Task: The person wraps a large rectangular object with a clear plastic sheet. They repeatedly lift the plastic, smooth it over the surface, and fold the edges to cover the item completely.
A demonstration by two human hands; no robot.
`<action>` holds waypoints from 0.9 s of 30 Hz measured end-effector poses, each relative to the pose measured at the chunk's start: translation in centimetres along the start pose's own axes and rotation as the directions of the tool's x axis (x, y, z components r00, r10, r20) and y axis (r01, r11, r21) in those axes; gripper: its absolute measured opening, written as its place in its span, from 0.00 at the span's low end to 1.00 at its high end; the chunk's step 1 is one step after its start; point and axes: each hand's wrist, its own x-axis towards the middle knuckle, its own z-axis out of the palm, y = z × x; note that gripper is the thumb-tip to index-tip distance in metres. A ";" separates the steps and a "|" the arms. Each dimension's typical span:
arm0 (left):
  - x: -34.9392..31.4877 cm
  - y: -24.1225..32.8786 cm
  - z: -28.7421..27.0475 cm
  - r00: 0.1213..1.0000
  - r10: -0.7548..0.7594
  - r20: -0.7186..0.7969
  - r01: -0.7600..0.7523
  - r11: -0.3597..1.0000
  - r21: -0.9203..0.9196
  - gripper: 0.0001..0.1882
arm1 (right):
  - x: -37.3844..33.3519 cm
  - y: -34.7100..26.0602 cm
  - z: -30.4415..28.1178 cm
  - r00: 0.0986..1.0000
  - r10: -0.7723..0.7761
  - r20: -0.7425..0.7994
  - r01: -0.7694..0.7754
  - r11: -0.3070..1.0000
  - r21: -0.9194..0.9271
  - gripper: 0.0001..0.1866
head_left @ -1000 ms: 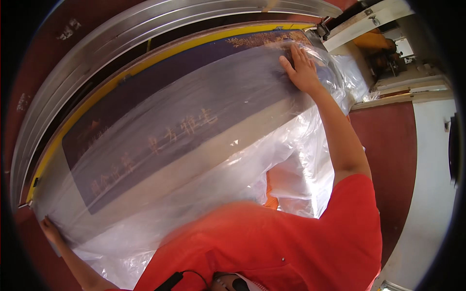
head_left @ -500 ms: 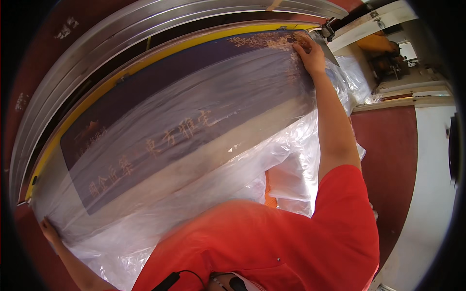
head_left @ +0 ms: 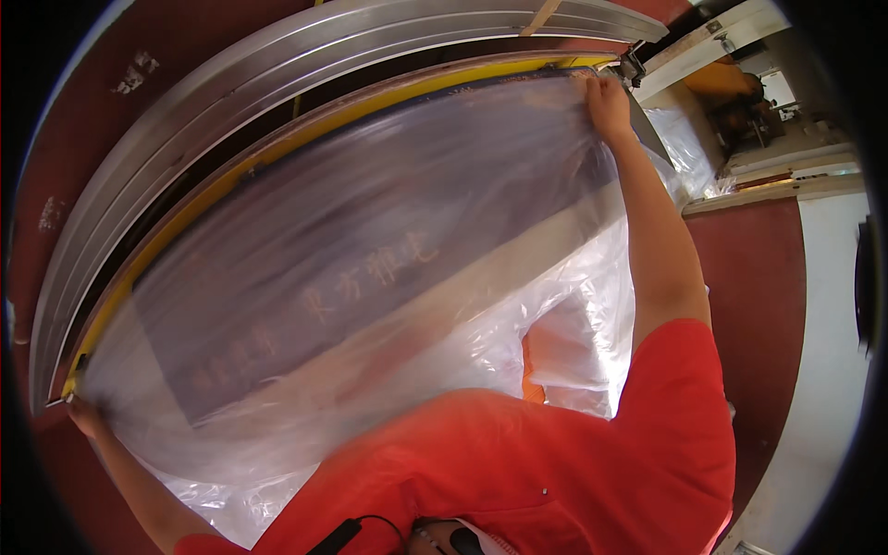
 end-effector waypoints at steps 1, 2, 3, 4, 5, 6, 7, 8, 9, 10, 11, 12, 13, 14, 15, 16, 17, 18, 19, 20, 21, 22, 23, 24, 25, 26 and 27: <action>2.3 -0.9 -0.2 0.988 0.152 0.032 -0.148 0.983 -0.111 0.21 | 0.6 1.1 1.0 0.999 -0.025 -0.030 0.024 0.999 -0.042 0.16; 2.9 -0.7 1.6 0.990 0.118 0.079 -0.122 0.991 0.050 0.21 | 1.9 0.6 1.5 0.999 0.038 0.002 -0.038 0.999 -0.014 0.16; 3.6 -0.5 3.4 0.990 0.074 0.122 -0.098 0.974 0.206 0.21 | 3.3 -0.4 1.8 0.995 0.096 0.033 -0.096 0.995 0.010 0.16; 4.9 1.2 4.7 0.988 0.040 0.152 -0.093 0.929 0.358 0.22 | 4.3 -0.4 1.9 0.985 0.165 0.058 -0.168 0.985 0.038 0.17; 5.6 2.9 5.9 0.984 -0.007 0.179 -0.085 0.863 0.499 0.22 | 4.9 -0.3 2.5 0.988 0.148 0.034 -0.149 0.988 0.028 0.18; 5.9 4.8 7.3 0.977 -0.044 0.208 -0.082 0.823 0.561 0.21 | 5.1 0.5 3.2 0.991 0.135 0.006 -0.135 0.991 0.012 0.19; 5.6 5.5 8.3 0.971 -0.066 0.230 -0.087 0.800 0.593 0.20 | 5.3 0.8 3.9 0.992 0.122 -0.013 -0.122 0.993 0.001 0.20; 5.5 6.0 8.0 0.966 -0.085 0.242 -0.089 0.773 0.628 0.20 | 4.8 0.4 4.2 0.968 0.250 0.000 -0.249 0.966 0.070 0.22; 5.4 6.1 7.4 0.965 -0.091 0.247 -0.098 0.748 0.656 0.19 | 4.3 -0.2 4.3 0.967 0.255 -0.019 -0.252 0.964 0.088 0.22; 5.2 6.1 6.8 0.965 -0.091 0.245 -0.104 0.728 0.678 0.18 | 4.0 -0.9 4.4 0.965 0.259 -0.039 -0.254 0.961 0.105 0.22; 5.2 6.3 6.3 0.967 -0.081 0.243 -0.116 0.708 0.696 0.17 | 3.6 -1.2 4.3 0.962 0.266 -0.059 -0.258 0.959 0.120 0.23; 5.0 6.3 5.9 0.967 -0.074 0.245 -0.128 0.686 0.716 0.16 | 3.3 -1.4 4.3 0.957 0.285 -0.050 -0.279 0.956 0.095 0.22; 4.8 6.2 5.4 0.967 -0.064 0.247 -0.143 0.664 0.734 0.15 | 3.0 -1.6 4.3 0.952 0.302 -0.042 -0.298 0.952 0.068 0.22; 4.8 6.2 5.1 0.968 -0.051 0.246 -0.156 0.647 0.746 0.14 | 2.8 -1.7 4.3 0.947 0.320 -0.038 -0.319 0.947 0.044 0.22; 4.8 6.3 4.9 0.969 -0.036 0.246 -0.170 0.627 0.760 0.14 | 2.9 -1.7 4.3 0.952 0.295 -0.078 -0.293 0.955 0.038 0.22; 4.6 6.3 4.5 0.969 -0.016 0.245 -0.185 0.608 0.772 0.13 | 3.0 -1.6 4.2 0.956 0.270 -0.118 -0.268 0.963 0.030 0.22; 4.5 6.3 4.5 0.970 0.008 0.245 -0.202 0.589 0.783 0.12 | 2.8 -1.5 4.1 0.957 0.246 -0.155 -0.247 0.969 0.015 0.23; 4.4 6.4 4.4 0.968 0.030 0.248 -0.221 0.573 0.790 0.11 | 2.9 -1.4 4.1 0.957 0.273 -0.094 -0.276 0.961 -0.013 0.24; 4.2 6.3 4.2 0.966 0.059 0.251 -0.241 0.550 0.799 0.10 | 2.9 -1.5 4.1 0.950 0.302 -0.083 -0.305 0.952 -0.017 0.24; 4.0 6.4 4.4 0.962 0.095 0.257 -0.268 0.527 0.807 0.10 | 3.2 -1.4 4.1 0.942 0.327 -0.074 -0.330 0.944 -0.026 0.25; 3.7 6.4 4.5 0.955 0.137 0.262 -0.296 0.500 0.814 0.09 | 3.3 -1.3 4.1 0.934 0.352 -0.066 -0.355 0.934 -0.035 0.25; 3.5 6.3 4.4 0.945 0.195 0.264 -0.326 0.469 0.821 0.08 | 3.1 -1.2 4.0 0.942 0.331 -0.058 -0.332 0.943 -0.010 0.25; 3.2 6.1 4.3 0.934 0.240 0.265 -0.349 0.449 0.823 0.08 | 3.1 -1.5 3.9 0.940 0.337 -0.060 -0.338 0.941 -0.007 0.25; 2.6 5.9 4.6 0.922 0.282 0.266 -0.371 0.440 0.818 0.07 | 3.0 -1.8 3.9 0.937 0.343 -0.062 -0.343 0.939 -0.003 0.25; 2.7 5.9 4.5 0.930 0.261 0.260 -0.360 0.491 0.793 0.08 | 2.9 -2.0 3.8 0.935 0.348 -0.065 -0.349 0.937 0.000 0.25; 3.0 5.9 4.2 0.944 0.212 0.252 -0.329 0.600 0.729 0.09 | 3.1 -1.6 3.9 0.942 0.330 -0.064 -0.326 0.943 0.066 0.25; 3.2 5.8 4.0 0.958 0.156 0.239 -0.273 0.741 0.614 0.10 | 3.2 -0.9 4.2 0.948 0.310 -0.064 -0.300 0.945 0.132 0.25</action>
